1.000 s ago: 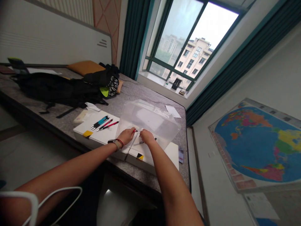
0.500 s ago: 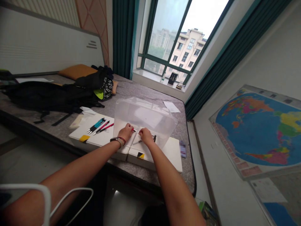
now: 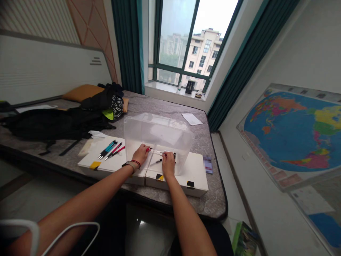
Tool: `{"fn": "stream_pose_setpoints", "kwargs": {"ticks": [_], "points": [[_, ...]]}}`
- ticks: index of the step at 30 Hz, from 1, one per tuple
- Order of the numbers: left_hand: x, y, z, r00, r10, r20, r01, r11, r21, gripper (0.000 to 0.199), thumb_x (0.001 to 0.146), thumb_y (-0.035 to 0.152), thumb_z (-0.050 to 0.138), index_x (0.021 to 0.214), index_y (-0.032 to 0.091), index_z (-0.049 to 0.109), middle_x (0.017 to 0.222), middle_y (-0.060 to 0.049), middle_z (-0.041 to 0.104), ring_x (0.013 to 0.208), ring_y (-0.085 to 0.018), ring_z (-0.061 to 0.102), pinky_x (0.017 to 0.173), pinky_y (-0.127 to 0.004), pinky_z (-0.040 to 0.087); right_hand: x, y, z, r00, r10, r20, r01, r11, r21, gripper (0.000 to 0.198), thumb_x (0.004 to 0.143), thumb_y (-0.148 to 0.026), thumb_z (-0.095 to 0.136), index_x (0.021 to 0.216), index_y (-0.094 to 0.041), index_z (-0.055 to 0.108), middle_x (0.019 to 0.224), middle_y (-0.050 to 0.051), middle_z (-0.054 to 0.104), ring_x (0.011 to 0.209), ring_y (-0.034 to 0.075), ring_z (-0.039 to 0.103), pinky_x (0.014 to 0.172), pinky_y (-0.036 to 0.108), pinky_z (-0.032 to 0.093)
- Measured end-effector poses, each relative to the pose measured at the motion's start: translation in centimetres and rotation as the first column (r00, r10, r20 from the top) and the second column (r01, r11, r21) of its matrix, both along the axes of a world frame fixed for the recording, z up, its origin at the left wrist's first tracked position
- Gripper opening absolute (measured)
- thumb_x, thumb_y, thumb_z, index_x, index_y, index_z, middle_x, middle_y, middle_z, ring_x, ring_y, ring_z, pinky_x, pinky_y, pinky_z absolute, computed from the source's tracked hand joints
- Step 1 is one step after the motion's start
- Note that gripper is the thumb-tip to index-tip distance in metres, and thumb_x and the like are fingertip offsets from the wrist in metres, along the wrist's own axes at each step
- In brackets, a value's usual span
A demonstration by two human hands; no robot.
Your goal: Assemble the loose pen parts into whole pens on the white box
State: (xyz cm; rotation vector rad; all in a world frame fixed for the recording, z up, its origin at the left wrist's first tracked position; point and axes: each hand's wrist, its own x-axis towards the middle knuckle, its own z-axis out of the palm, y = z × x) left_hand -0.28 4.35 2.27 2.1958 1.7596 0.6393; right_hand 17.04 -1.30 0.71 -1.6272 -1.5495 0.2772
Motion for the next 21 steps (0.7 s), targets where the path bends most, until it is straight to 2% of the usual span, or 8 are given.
{"fn": "stream_pose_setpoints", "kwargs": {"ticks": [3, 5, 10, 16, 18, 21], "points": [[0.6, -1.3, 0.1, 0.991, -0.075, 0.108, 0.065, 0.994, 0.091, 0.026, 0.094, 0.031, 0.039, 0.107, 0.021, 0.058, 0.109, -0.007, 0.057, 0.097, -0.016, 0.059, 0.084, -0.026, 0.045, -0.2, -0.1, 0.0, 0.999, 0.046, 0.027, -0.047, 0.999, 0.02, 0.018, 0.089, -0.023, 0.044, 0.094, -0.019, 0.06, 0.098, 0.009, 0.059, 0.096, 0.02, 0.053, 0.089, 0.031, 0.038], [1.1, -2.1, 0.1, 0.98, -0.127, 0.154, 0.111, 0.988, 0.108, 0.023, 0.094, 0.031, 0.038, 0.106, 0.021, 0.055, 0.108, -0.006, 0.06, 0.1, -0.016, 0.058, 0.086, -0.026, 0.044, -0.2, -0.1, 0.1, 0.996, 0.074, 0.045, -0.074, 0.997, 0.012, 0.017, 0.089, -0.022, 0.045, 0.092, -0.019, 0.061, 0.097, 0.008, 0.059, 0.095, 0.02, 0.054, 0.088, 0.03, 0.039], [2.2, -3.0, -0.2, 0.977, -0.14, 0.161, 0.147, 0.989, -0.029, 0.021, 0.093, 0.034, 0.041, 0.112, 0.026, 0.047, 0.098, -0.003, 0.068, 0.092, -0.017, 0.063, 0.075, -0.026, 0.046, -0.1, -0.3, 0.2, 0.992, 0.095, 0.077, -0.095, 0.995, -0.005, 0.016, 0.09, -0.022, 0.045, 0.092, -0.019, 0.061, 0.096, 0.007, 0.058, 0.092, 0.019, 0.056, 0.086, 0.029, 0.04], [3.1, -2.1, -0.8, 0.974, -0.208, 0.091, 0.214, 0.975, -0.057, 0.024, 0.092, 0.038, 0.039, 0.108, 0.026, 0.053, 0.095, -0.003, 0.069, 0.085, -0.017, 0.065, 0.07, -0.026, 0.045, -0.1, -0.7, 0.2, 0.989, 0.119, 0.083, -0.117, 0.993, -0.02, 0.013, 0.09, -0.021, 0.048, 0.096, -0.02, 0.06, 0.101, 0.006, 0.057, 0.09, 0.017, 0.057, 0.082, 0.028, 0.042], [3.2, -1.5, -1.3, 0.972, -0.195, 0.129, 0.206, 0.976, -0.078, 0.024, 0.091, 0.037, 0.041, 0.104, 0.025, 0.056, 0.095, -0.004, 0.069, 0.085, -0.017, 0.064, 0.071, -0.027, 0.045, -0.1, -0.7, 0.1, 0.987, 0.131, 0.091, -0.128, 0.991, -0.036, 0.013, 0.09, -0.02, 0.049, 0.097, -0.02, 0.06, 0.103, 0.006, 0.057, 0.092, 0.017, 0.057, 0.083, 0.027, 0.042], [3.2, -0.5, -2.0, 0.941, -0.192, 0.278, 0.226, 0.969, -0.098, 0.023, 0.087, 0.037, 0.048, 0.097, 0.02, 0.06, 0.094, -0.004, 0.069, 0.086, -0.017, 0.063, 0.076, -0.028, 0.046, 0.0, -0.7, -0.1, 0.983, 0.155, 0.103, -0.148, 0.987, -0.069, 0.013, 0.09, -0.022, 0.051, 0.098, -0.02, 0.061, 0.104, 0.006, 0.057, 0.093, 0.017, 0.057, 0.083, 0.028, 0.042]]}}
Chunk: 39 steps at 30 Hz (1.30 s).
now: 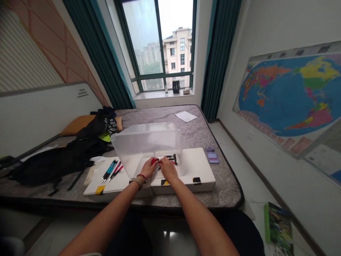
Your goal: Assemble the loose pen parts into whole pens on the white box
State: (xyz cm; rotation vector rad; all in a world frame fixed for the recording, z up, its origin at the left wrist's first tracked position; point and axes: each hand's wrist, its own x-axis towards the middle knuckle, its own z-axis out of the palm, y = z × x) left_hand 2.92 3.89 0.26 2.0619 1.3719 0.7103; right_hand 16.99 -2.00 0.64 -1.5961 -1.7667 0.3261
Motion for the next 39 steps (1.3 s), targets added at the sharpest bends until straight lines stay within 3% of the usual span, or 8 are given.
{"fn": "stream_pose_setpoints", "kwargs": {"ticks": [5, 9, 21, 30, 39], "points": [[-0.3, 1.1, -1.0, 0.954, -0.024, 0.3, 0.051, 0.995, -0.08, 0.03, 0.075, 0.041, 0.063, 0.09, 0.016, 0.065, 0.086, -0.005, 0.069, 0.082, -0.018, 0.062, 0.078, -0.03, 0.048, 0.1, 0.1, -0.3, 1.0, 0.013, -0.008, -0.013, 1.0, 0.006, 0.013, 0.089, -0.025, 0.054, 0.097, -0.02, 0.062, 0.102, 0.006, 0.058, 0.093, 0.018, 0.058, 0.084, 0.029, 0.042], [-0.4, 1.3, -1.0, 0.903, -0.026, 0.428, 0.101, 0.983, -0.155, 0.031, 0.067, 0.038, 0.069, 0.088, 0.015, 0.067, 0.083, -0.006, 0.07, 0.08, -0.019, 0.063, 0.08, -0.032, 0.048, 0.1, 0.2, -0.5, 1.0, 0.004, -0.021, -0.003, 1.0, 0.026, 0.011, 0.088, -0.025, 0.056, 0.095, -0.02, 0.063, 0.1, 0.006, 0.059, 0.091, 0.018, 0.059, 0.083, 0.029, 0.043], [-0.5, 1.2, -0.6, 0.89, -0.006, 0.456, 0.121, 0.967, -0.225, 0.03, 0.065, 0.035, 0.07, 0.087, 0.014, 0.066, 0.078, -0.005, 0.07, 0.074, -0.017, 0.063, 0.073, -0.03, 0.05, 0.1, 0.4, -0.9, 0.997, -0.013, -0.072, 0.02, 0.996, 0.092, 0.006, 0.086, -0.021, 0.056, 0.09, -0.02, 0.06, 0.095, 0.005, 0.059, 0.089, 0.018, 0.058, 0.08, 0.029, 0.043], [-0.5, 0.8, -0.6, 0.905, 0.013, 0.426, 0.025, 0.996, -0.084, 0.031, 0.07, 0.04, 0.067, 0.09, 0.016, 0.067, 0.088, -0.007, 0.07, 0.082, -0.019, 0.062, 0.08, -0.032, 0.047, 0.1, 0.6, -1.2, 0.995, -0.047, -0.091, 0.055, 0.994, 0.091, 0.004, 0.085, -0.023, 0.058, 0.087, -0.02, 0.061, 0.089, 0.005, 0.062, 0.084, 0.018, 0.059, 0.077, 0.029, 0.043], [-0.5, 0.5, -0.5, 0.899, -0.02, 0.437, 0.049, 0.997, -0.055, 0.023, 0.073, 0.035, 0.066, 0.087, 0.017, 0.066, 0.086, -0.006, 0.069, 0.081, -0.018, 0.062, 0.08, -0.034, 0.047, 0.2, 0.2, -0.6, 0.994, 0.019, -0.108, 0.0, 0.986, 0.167, 0.013, 0.089, -0.02, 0.05, 0.093, -0.021, 0.063, 0.094, 0.005, 0.062, 0.09, 0.017, 0.058, 0.083, 0.029, 0.043]]}}
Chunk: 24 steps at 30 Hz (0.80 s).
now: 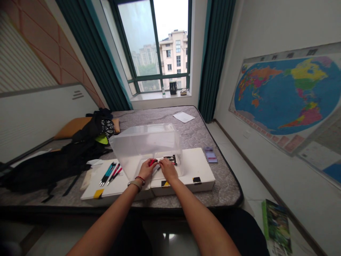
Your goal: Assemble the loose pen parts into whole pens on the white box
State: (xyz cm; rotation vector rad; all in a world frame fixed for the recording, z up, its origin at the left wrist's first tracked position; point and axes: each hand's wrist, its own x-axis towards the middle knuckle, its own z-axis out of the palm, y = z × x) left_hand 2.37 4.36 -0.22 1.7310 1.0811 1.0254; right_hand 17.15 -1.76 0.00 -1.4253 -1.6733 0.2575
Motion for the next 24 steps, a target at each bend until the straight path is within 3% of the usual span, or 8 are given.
{"fn": "stream_pose_setpoints", "kwargs": {"ticks": [9, 24], "points": [[-0.17, -0.38, -0.26, 1.0, 0.005, 0.017, -0.005, 1.0, 0.03, 0.025, 0.074, 0.038, 0.064, 0.089, 0.018, 0.068, 0.089, -0.006, 0.07, 0.083, -0.019, 0.062, 0.083, -0.036, 0.048, 0.23, 0.53, -0.03, 0.996, -0.062, -0.068, 0.062, 0.998, -0.011, 0.014, 0.088, -0.02, 0.048, 0.088, -0.019, 0.062, 0.09, 0.006, 0.06, 0.086, 0.018, 0.056, 0.082, 0.031, 0.042], [-0.13, -0.51, -0.3, 0.998, -0.01, -0.064, 0.014, 0.998, 0.066, 0.026, 0.072, 0.035, 0.064, 0.091, 0.017, 0.07, 0.09, -0.007, 0.07, 0.084, -0.021, 0.063, 0.084, -0.038, 0.048, 0.59, 0.82, -0.03, 0.997, -0.031, -0.072, 0.024, 0.996, -0.09, 0.014, 0.089, -0.023, 0.049, 0.085, -0.019, 0.061, 0.088, 0.004, 0.061, 0.084, 0.017, 0.055, 0.079, 0.028, 0.04]]}}
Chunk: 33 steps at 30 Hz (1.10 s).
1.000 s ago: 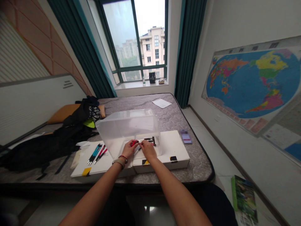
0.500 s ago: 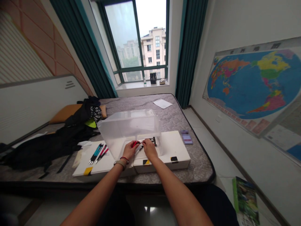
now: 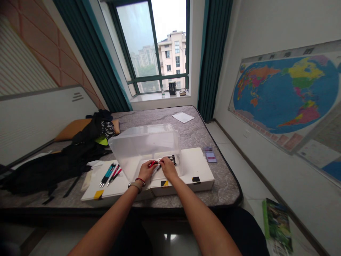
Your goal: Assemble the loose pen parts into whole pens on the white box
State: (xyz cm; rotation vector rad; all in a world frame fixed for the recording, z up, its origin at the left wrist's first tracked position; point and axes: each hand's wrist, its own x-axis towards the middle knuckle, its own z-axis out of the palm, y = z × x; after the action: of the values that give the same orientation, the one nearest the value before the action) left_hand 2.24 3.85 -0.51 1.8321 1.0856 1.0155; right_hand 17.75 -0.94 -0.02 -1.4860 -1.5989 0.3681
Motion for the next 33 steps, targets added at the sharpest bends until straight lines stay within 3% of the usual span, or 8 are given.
{"fn": "stream_pose_setpoints", "kwargs": {"ticks": [9, 19, 25, 33], "points": [[0.1, -0.5, 0.8, 0.999, -0.028, -0.027, 0.028, 0.999, 0.025, 0.027, 0.073, 0.037, 0.063, 0.09, 0.018, 0.07, 0.087, -0.006, 0.07, 0.079, -0.019, 0.061, 0.082, -0.036, 0.048, 0.2, 0.2, 0.0, 1.0, -0.008, -0.005, 0.007, 1.0, -0.026, 0.017, 0.089, -0.027, 0.051, 0.081, -0.019, 0.063, 0.083, 0.004, 0.064, 0.078, 0.016, 0.057, 0.075, 0.025, 0.04], [0.4, -1.1, 1.1, 0.997, -0.009, -0.077, 0.011, 1.0, 0.023, 0.028, 0.077, 0.042, 0.057, 0.091, 0.021, 0.068, 0.087, -0.005, 0.07, 0.082, -0.02, 0.061, 0.081, -0.032, 0.046, 0.5, 0.0, 0.4, 0.996, 0.033, -0.078, -0.035, 0.999, -0.025, 0.011, 0.082, -0.02, 0.057, 0.085, -0.021, 0.068, 0.083, 0.002, 0.068, 0.075, 0.015, 0.06, 0.074, 0.026, 0.044], [0.4, -1.3, 1.3, 0.995, -0.019, -0.102, 0.019, 1.0, 0.002, 0.027, 0.08, 0.044, 0.053, 0.08, 0.021, 0.068, 0.08, -0.004, 0.07, 0.076, -0.019, 0.062, 0.077, -0.029, 0.045, 0.6, 0.1, 0.1, 0.991, 0.03, -0.133, -0.034, 0.999, -0.025, 0.013, 0.079, -0.02, 0.057, 0.085, -0.02, 0.069, 0.083, 0.001, 0.068, 0.068, 0.013, 0.058, 0.07, 0.025, 0.045], [0.4, -1.0, 0.8, 0.997, -0.03, -0.078, 0.031, 0.999, 0.016, 0.028, 0.079, 0.043, 0.055, 0.088, 0.02, 0.069, 0.084, -0.005, 0.07, 0.079, -0.019, 0.062, 0.078, -0.031, 0.046, 0.8, 0.2, 0.0, 0.994, 0.024, -0.11, -0.029, 0.999, -0.045, 0.014, 0.08, -0.024, 0.059, 0.086, -0.02, 0.071, 0.08, 0.002, 0.069, 0.07, 0.015, 0.06, 0.07, 0.026, 0.044]]}}
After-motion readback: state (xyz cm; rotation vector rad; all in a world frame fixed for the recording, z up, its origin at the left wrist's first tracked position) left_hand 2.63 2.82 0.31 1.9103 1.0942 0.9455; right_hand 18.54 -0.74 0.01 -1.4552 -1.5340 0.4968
